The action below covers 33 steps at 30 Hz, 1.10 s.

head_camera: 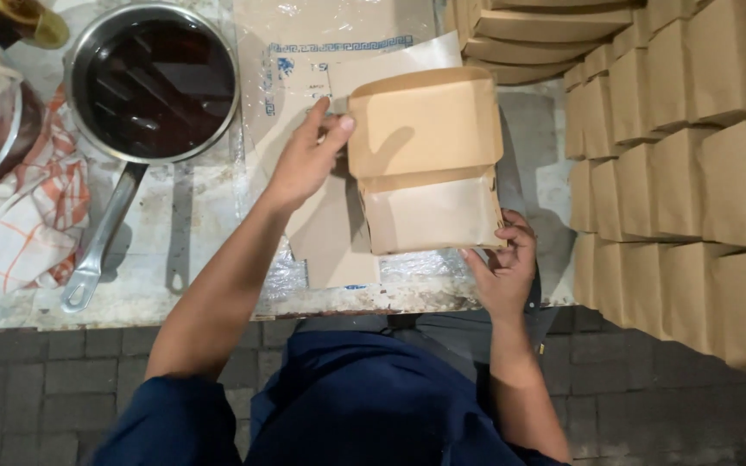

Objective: Folding flat cardboard boxes into shape and inserting paper liners into them.

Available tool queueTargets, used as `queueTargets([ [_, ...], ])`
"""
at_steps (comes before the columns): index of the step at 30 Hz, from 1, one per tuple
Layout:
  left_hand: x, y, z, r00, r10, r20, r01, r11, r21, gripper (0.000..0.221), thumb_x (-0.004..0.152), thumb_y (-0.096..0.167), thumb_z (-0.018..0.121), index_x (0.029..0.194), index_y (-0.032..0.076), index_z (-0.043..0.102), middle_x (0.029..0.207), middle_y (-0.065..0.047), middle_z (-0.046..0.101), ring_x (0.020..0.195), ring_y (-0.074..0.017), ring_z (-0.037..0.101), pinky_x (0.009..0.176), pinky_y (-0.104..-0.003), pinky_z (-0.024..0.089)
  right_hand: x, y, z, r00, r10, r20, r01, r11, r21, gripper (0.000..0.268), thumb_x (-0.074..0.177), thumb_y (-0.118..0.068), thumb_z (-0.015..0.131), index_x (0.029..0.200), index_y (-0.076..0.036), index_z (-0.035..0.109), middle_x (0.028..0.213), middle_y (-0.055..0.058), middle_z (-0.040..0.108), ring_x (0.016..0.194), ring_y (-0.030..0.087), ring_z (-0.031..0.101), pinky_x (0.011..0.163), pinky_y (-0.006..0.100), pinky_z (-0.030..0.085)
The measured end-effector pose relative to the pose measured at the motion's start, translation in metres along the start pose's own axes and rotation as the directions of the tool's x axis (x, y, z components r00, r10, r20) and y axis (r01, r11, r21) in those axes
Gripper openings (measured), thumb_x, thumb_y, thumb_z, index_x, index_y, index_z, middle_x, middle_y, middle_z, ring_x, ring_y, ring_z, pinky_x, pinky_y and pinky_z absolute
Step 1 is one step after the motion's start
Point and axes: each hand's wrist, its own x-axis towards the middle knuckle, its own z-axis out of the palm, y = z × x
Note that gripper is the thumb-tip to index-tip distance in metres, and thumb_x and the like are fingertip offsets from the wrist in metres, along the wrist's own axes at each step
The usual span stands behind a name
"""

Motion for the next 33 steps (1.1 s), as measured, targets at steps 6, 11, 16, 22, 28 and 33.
queueTargets([
  [6, -0.017, 0.019, 0.013, 0.945, 0.232, 0.232, -0.142, 0.927, -0.346, 0.074, 0.090, -0.002, 0.067, 0.153, 0.004, 0.027, 0.149, -0.021, 0.041, 0.118, -0.0270, 0.057, 0.092, -0.040, 0.058, 0.014, -0.003, -0.033, 1.000, 0.000, 0.018, 0.001, 0.999, -0.038, 0.047, 0.081, 0.011, 0.073, 0.117, -0.001, 0.047, 0.139, 0.014, 0.040, 0.129, 0.031, 0.052, 0.098, 0.037, 0.054],
  [11, -0.053, 0.015, 0.042, 0.722, 0.587, 0.366, -0.615, 0.787, -0.048, 0.049, 0.078, -0.002, 0.068, 0.126, -0.001, 0.061, 0.125, -0.025, 0.063, 0.114, -0.0422, 0.062, 0.097, -0.055, 0.052, 0.044, -0.032, -0.031, 0.997, 0.062, -0.054, -0.065, 0.996, -0.055, 0.072, 0.077, 0.003, 0.080, 0.135, -0.001, 0.037, 0.130, 0.015, 0.052, 0.121, 0.028, 0.056, 0.098, 0.040, 0.053],
  [16, -0.079, -0.015, 0.081, 0.655, 0.740, 0.154, -0.756, 0.646, 0.107, 0.047, 0.074, 0.004, 0.075, 0.120, 0.002, 0.066, 0.116, -0.020, 0.069, 0.108, -0.0405, 0.066, 0.094, -0.057, 0.054, 0.059, -0.020, -0.007, 0.983, -0.013, -0.181, 0.024, 0.998, 0.060, 0.056, 0.083, -0.002, 0.079, 0.114, -0.006, 0.033, 0.122, 0.016, 0.046, 0.113, 0.031, 0.059, 0.098, 0.045, 0.054],
  [22, -0.088, -0.018, 0.108, 0.801, 0.571, -0.179, -0.556, 0.821, 0.130, 0.058, 0.070, 0.002, 0.080, 0.124, 0.001, 0.061, 0.106, -0.019, 0.070, 0.094, -0.0351, 0.070, 0.075, -0.042, 0.062, 0.036, -0.039, 0.048, 0.938, -0.345, 0.042, 0.343, 0.938, 0.043, 0.064, 0.068, -0.045, 0.089, 0.106, -0.006, 0.055, 0.156, 0.017, 0.022, 0.152, 0.035, 0.011, 0.123, 0.050, 0.012],
  [28, -0.094, -0.010, 0.110, 0.871, 0.463, -0.162, -0.469, 0.883, -0.003, 0.062, 0.066, 0.001, 0.080, 0.125, 0.000, 0.059, 0.108, -0.022, 0.068, 0.095, -0.0386, 0.070, 0.069, -0.044, 0.063, 0.031, -0.055, 0.046, 0.927, -0.337, 0.167, 0.372, 0.887, -0.273, 0.020, 0.089, -0.014, 0.073, 0.108, -0.009, 0.070, 0.144, 0.020, 0.042, 0.147, 0.043, 0.022, 0.119, 0.052, 0.022],
  [33, -0.096, -0.006, 0.110, 0.877, 0.434, -0.207, -0.443, 0.896, -0.001, 0.060, 0.068, 0.002, 0.081, 0.124, 0.001, 0.059, 0.106, -0.020, 0.069, 0.094, -0.0371, 0.070, 0.069, -0.043, 0.063, 0.037, -0.074, 0.054, 0.946, -0.285, 0.154, 0.322, 0.882, -0.345, 0.018, 0.089, -0.012, 0.073, 0.107, -0.011, 0.074, 0.138, 0.019, 0.046, 0.141, 0.045, 0.033, 0.115, 0.051, 0.034],
])
